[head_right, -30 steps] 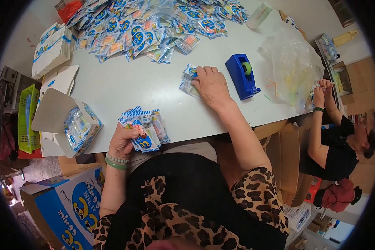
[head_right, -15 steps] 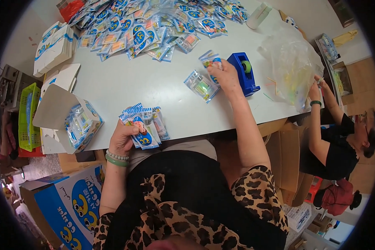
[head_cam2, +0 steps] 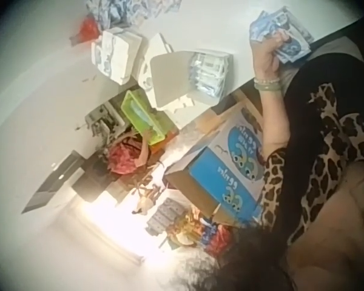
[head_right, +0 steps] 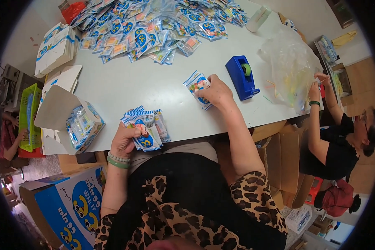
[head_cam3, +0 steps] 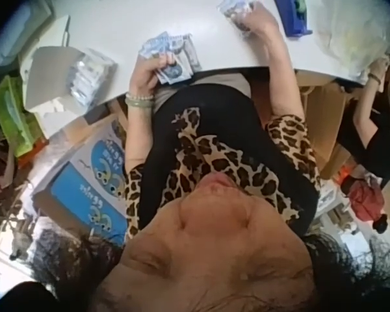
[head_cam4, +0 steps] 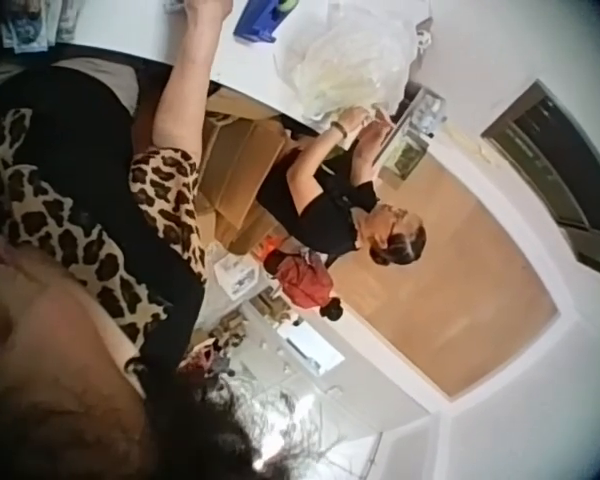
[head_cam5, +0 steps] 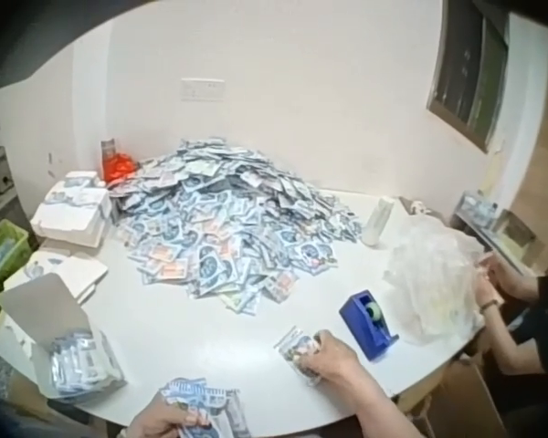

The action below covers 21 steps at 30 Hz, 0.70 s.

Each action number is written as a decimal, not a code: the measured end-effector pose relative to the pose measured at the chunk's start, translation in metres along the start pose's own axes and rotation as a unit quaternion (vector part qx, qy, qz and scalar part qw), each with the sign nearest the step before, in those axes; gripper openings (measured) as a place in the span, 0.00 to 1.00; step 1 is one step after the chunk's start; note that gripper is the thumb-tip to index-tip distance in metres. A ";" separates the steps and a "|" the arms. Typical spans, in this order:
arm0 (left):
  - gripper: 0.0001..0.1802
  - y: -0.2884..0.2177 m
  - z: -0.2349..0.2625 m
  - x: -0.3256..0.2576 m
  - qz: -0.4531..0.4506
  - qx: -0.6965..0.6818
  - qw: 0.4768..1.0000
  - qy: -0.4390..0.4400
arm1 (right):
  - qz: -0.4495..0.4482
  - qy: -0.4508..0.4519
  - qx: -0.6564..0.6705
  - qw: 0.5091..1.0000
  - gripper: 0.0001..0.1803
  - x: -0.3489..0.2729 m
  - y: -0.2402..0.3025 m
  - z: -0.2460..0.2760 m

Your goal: Packing small blue and white sachets into individual cardboard boxes and then organizing those boxes into a larger storage crate.

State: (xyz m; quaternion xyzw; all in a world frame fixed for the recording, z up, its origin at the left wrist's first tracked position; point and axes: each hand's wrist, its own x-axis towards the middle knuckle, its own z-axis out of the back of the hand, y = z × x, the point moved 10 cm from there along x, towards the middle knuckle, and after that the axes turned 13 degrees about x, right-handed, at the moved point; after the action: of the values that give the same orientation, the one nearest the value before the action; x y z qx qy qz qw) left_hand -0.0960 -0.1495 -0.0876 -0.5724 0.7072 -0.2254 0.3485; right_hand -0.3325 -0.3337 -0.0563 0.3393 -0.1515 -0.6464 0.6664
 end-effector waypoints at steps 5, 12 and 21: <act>0.28 0.000 0.004 0.000 -0.002 -0.008 1.000 0.011 | 0.036 0.138 0.148 0.979 0.19 0.002 0.013 -0.019; 0.31 -0.003 0.000 -0.001 0.008 0.024 1.000 -0.010 | 0.369 0.016 -0.083 0.925 0.10 0.056 0.122 -0.009; 0.30 0.001 0.002 0.000 0.007 -0.009 0.999 -0.036 | 0.175 -0.002 -0.144 0.974 0.18 0.045 0.102 -0.041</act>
State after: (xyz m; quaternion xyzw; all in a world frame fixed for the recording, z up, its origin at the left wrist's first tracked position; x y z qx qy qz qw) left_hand -0.0945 -0.1491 -0.0896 -0.5783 0.7002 -0.1953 0.3703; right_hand -0.2236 -0.3734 -0.0305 0.2069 -0.1153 -0.5352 0.8109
